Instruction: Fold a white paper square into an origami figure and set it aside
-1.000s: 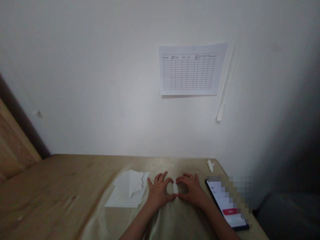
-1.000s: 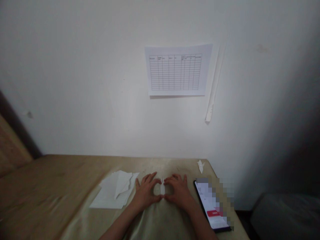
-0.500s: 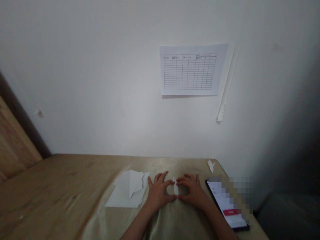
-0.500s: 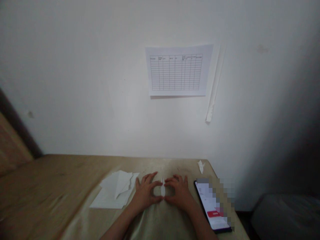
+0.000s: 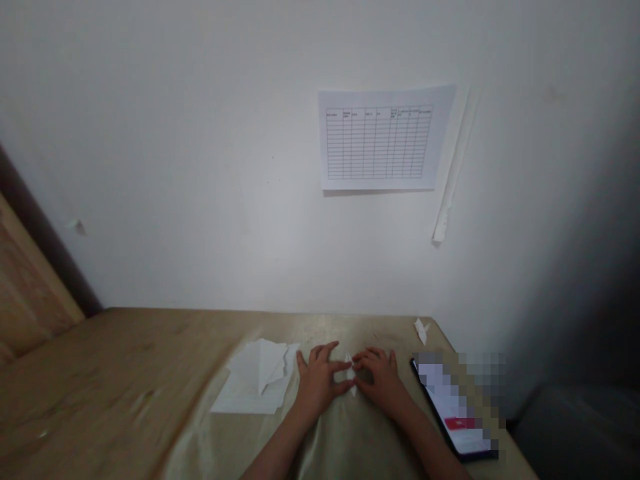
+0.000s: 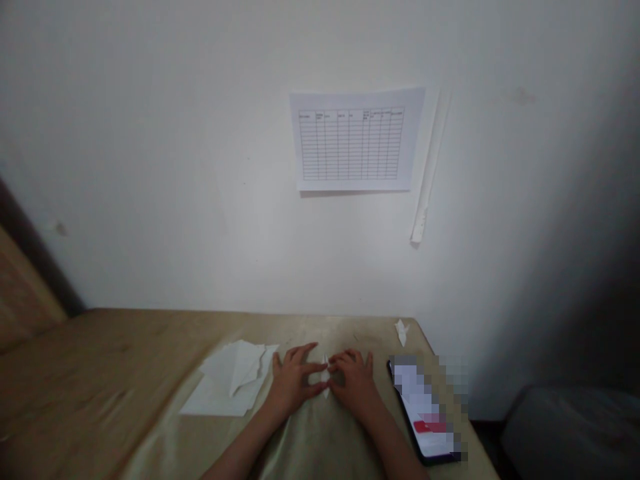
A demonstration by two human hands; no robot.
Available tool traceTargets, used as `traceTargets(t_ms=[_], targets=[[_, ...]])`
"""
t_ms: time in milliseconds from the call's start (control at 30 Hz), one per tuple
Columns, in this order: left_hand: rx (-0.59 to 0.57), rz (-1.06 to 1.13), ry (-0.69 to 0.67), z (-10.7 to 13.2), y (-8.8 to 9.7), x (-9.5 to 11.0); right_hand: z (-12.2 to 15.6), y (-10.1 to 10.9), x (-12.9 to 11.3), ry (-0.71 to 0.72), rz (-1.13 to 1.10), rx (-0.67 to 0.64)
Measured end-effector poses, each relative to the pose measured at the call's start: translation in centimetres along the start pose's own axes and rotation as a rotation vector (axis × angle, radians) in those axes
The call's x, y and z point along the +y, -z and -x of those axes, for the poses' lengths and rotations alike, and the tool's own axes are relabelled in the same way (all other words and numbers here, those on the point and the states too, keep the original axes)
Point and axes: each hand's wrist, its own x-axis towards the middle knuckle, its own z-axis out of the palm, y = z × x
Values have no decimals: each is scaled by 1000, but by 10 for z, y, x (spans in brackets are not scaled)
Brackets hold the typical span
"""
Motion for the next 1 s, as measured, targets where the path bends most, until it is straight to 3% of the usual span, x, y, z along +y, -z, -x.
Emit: traceTargets(t_ms=[333,1000], targets=[[-49,-103,31,-3,13,6,-1,4,-3,-8,18,-12],[-135,-98,39,-15,9,-7,-1,5,-3,-10,26,-29]])
